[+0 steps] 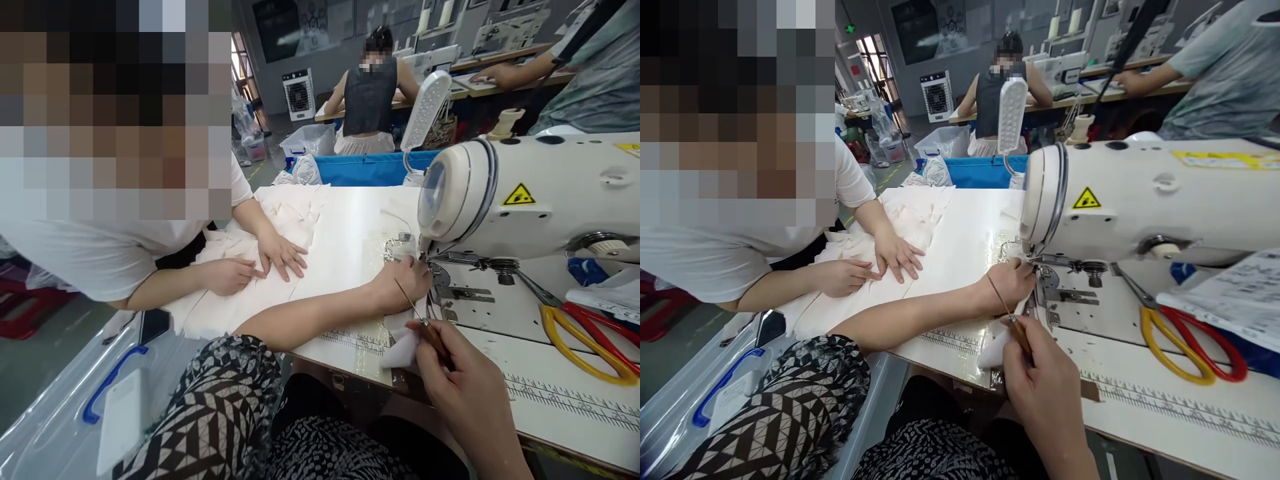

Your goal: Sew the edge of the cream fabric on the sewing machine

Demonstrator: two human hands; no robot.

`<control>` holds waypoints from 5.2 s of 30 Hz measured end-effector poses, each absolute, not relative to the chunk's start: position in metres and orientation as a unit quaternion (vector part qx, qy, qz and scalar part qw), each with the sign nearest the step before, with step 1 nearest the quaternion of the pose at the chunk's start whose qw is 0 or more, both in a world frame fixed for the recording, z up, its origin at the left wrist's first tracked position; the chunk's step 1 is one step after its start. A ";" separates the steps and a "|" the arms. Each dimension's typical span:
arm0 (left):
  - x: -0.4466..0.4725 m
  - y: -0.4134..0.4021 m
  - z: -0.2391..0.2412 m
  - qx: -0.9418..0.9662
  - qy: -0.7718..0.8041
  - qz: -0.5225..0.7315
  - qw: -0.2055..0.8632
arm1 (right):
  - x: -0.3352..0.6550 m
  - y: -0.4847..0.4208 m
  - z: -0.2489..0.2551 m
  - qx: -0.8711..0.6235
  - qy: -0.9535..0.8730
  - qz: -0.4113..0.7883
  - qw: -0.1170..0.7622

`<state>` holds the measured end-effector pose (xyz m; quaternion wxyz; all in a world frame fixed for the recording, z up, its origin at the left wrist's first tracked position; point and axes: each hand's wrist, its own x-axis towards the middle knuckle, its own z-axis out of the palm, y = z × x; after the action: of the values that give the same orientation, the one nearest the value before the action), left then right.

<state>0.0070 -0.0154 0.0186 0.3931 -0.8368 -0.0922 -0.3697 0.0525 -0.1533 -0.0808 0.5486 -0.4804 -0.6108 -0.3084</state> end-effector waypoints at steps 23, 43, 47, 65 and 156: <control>-0.016 0.035 0.035 -0.870 0.082 -0.486 0.012 | 0.076 -0.126 -0.078 -0.672 -0.447 -0.436 0.399; -0.021 0.030 0.036 -0.864 0.078 -0.497 -0.025 | 0.068 -0.123 -0.072 -0.688 -0.442 -0.448 0.361; -0.021 0.031 0.035 -0.861 0.082 -0.501 -0.018 | 0.068 -0.122 -0.072 -0.690 -0.437 -0.454 0.356; -0.013 0.023 0.026 -0.827 -0.010 -0.516 0.224 | 0.064 -0.121 -0.075 -0.703 -0.445 -0.462 0.307; -0.039 -0.030 -0.034 -0.824 0.010 -0.416 0.386 | 0.071 -0.170 -0.116 -0.577 -0.510 -0.507 0.387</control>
<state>-0.0394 -0.0300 -0.0338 0.3860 -0.8235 0.0103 -0.4156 0.0709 -0.1704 -0.1156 0.3868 -0.5770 -0.5101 -0.5072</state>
